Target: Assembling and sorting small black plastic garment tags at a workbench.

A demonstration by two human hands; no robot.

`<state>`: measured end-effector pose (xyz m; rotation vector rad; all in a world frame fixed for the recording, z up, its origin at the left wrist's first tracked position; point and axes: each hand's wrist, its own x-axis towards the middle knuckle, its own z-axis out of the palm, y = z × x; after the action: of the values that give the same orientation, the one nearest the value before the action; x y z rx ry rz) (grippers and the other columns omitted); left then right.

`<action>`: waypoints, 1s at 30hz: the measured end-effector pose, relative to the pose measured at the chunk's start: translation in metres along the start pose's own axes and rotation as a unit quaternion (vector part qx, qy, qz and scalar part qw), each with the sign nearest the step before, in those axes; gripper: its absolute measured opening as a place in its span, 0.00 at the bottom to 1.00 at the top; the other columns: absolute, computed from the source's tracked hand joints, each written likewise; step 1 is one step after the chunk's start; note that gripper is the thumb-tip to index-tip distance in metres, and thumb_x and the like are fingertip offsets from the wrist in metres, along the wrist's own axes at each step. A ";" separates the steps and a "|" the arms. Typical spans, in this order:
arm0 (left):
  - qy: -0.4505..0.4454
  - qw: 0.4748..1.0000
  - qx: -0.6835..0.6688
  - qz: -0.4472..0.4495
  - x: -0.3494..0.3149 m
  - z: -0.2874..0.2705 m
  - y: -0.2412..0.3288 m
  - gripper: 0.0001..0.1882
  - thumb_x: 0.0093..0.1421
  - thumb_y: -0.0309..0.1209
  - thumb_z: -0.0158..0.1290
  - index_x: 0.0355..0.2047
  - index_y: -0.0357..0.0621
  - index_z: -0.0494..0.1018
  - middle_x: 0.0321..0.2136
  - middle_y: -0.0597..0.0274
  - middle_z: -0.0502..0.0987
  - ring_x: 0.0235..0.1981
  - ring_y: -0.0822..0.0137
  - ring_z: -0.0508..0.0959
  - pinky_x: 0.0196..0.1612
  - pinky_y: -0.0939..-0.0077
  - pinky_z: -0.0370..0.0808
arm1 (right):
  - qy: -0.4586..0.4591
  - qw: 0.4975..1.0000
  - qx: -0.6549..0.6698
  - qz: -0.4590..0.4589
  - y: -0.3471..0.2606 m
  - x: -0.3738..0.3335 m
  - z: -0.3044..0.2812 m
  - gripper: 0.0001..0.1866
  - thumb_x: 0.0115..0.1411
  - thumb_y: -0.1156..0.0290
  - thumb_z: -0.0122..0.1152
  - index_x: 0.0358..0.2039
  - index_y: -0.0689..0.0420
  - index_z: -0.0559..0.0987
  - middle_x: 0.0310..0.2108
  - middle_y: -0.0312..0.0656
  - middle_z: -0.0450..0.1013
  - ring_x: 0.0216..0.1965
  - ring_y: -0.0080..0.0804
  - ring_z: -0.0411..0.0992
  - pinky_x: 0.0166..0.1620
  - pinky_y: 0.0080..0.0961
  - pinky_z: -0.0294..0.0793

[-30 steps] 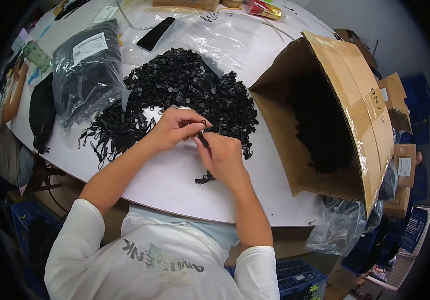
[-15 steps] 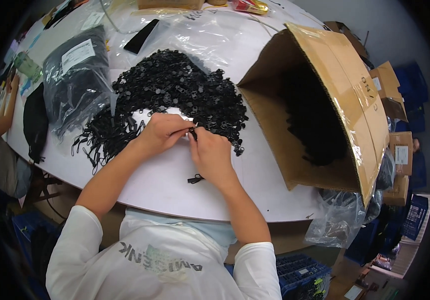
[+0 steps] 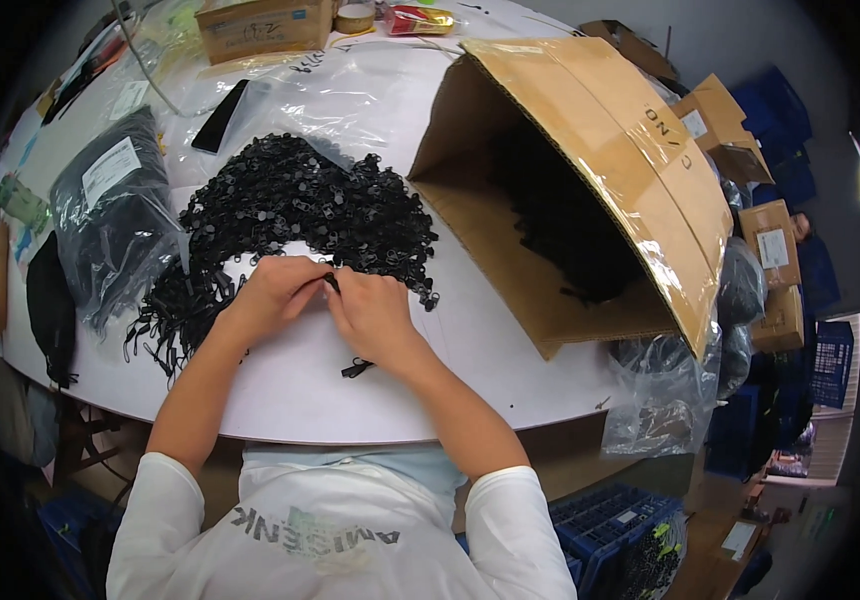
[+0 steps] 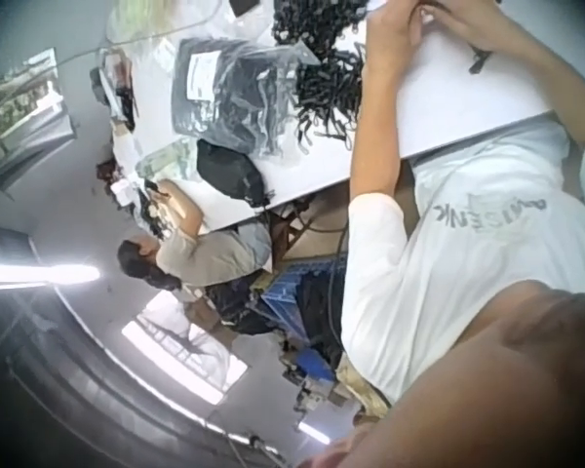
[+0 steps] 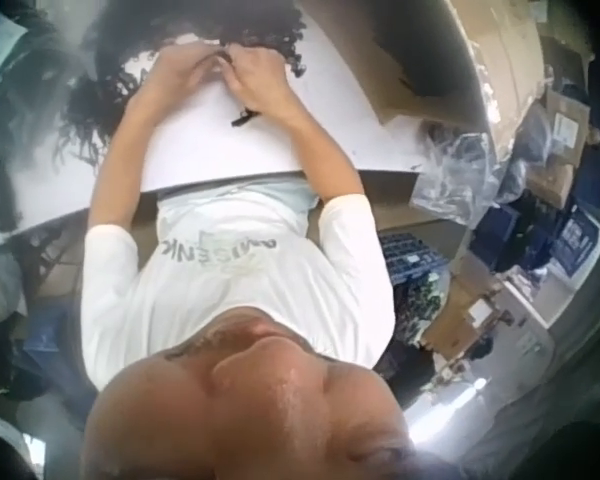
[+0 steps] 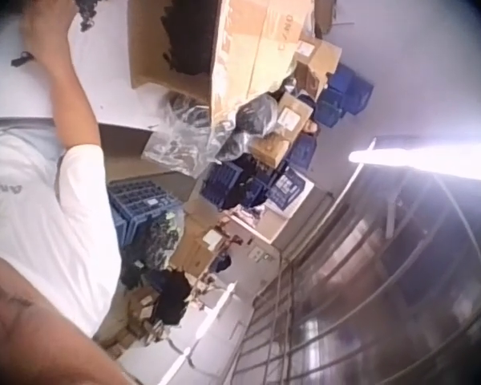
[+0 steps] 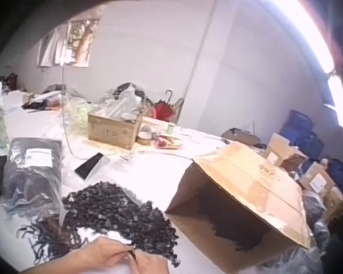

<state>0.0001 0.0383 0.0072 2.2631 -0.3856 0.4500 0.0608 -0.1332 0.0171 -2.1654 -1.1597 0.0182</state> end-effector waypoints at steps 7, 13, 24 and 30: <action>-0.018 0.999 -0.040 0.008 0.002 0.003 -0.005 0.16 0.49 0.17 0.53 0.40 0.37 0.75 0.26 0.52 0.78 0.26 0.54 0.78 0.31 0.67 0.75 | -0.039 0.998 -0.025 0.045 0.000 0.001 -0.002 0.08 0.57 0.70 0.54 0.34 0.60 0.75 0.19 0.47 0.72 0.23 0.48 0.73 0.27 0.41 0.70; -0.002 0.998 -0.065 -0.027 0.003 -0.009 0.003 0.10 0.49 0.18 0.55 0.33 0.36 0.77 0.25 0.51 0.79 0.25 0.56 0.79 0.29 0.72 0.75 | -0.039 0.999 0.003 0.010 -0.002 -0.001 0.002 0.08 0.58 0.68 0.53 0.30 0.60 0.73 0.20 0.48 0.72 0.24 0.50 0.73 0.28 0.42 0.70; -0.018 0.998 -0.056 -0.039 0.002 -0.001 0.010 0.10 0.49 0.18 0.55 0.34 0.35 0.76 0.27 0.49 0.79 0.27 0.55 0.80 0.31 0.71 0.77 | -0.107 0.989 -0.091 0.045 -0.001 -0.001 0.000 0.11 0.56 0.65 0.55 0.26 0.61 0.73 0.18 0.49 0.73 0.22 0.51 0.73 0.27 0.45 0.71; 0.068 0.993 -0.046 -0.087 0.004 0.003 0.009 0.06 0.52 0.20 0.53 0.32 0.33 0.75 0.24 0.54 0.78 0.25 0.63 0.78 0.30 0.74 0.74 | -0.052 0.994 -0.085 0.042 0.000 0.000 0.002 0.08 0.53 0.67 0.58 0.25 0.59 0.76 0.18 0.48 0.73 0.20 0.49 0.74 0.26 0.42 0.73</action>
<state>0.0012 0.0297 0.0126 2.1398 -0.1344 0.4812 0.0599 -0.1323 0.0158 -2.3873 -1.1643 0.0730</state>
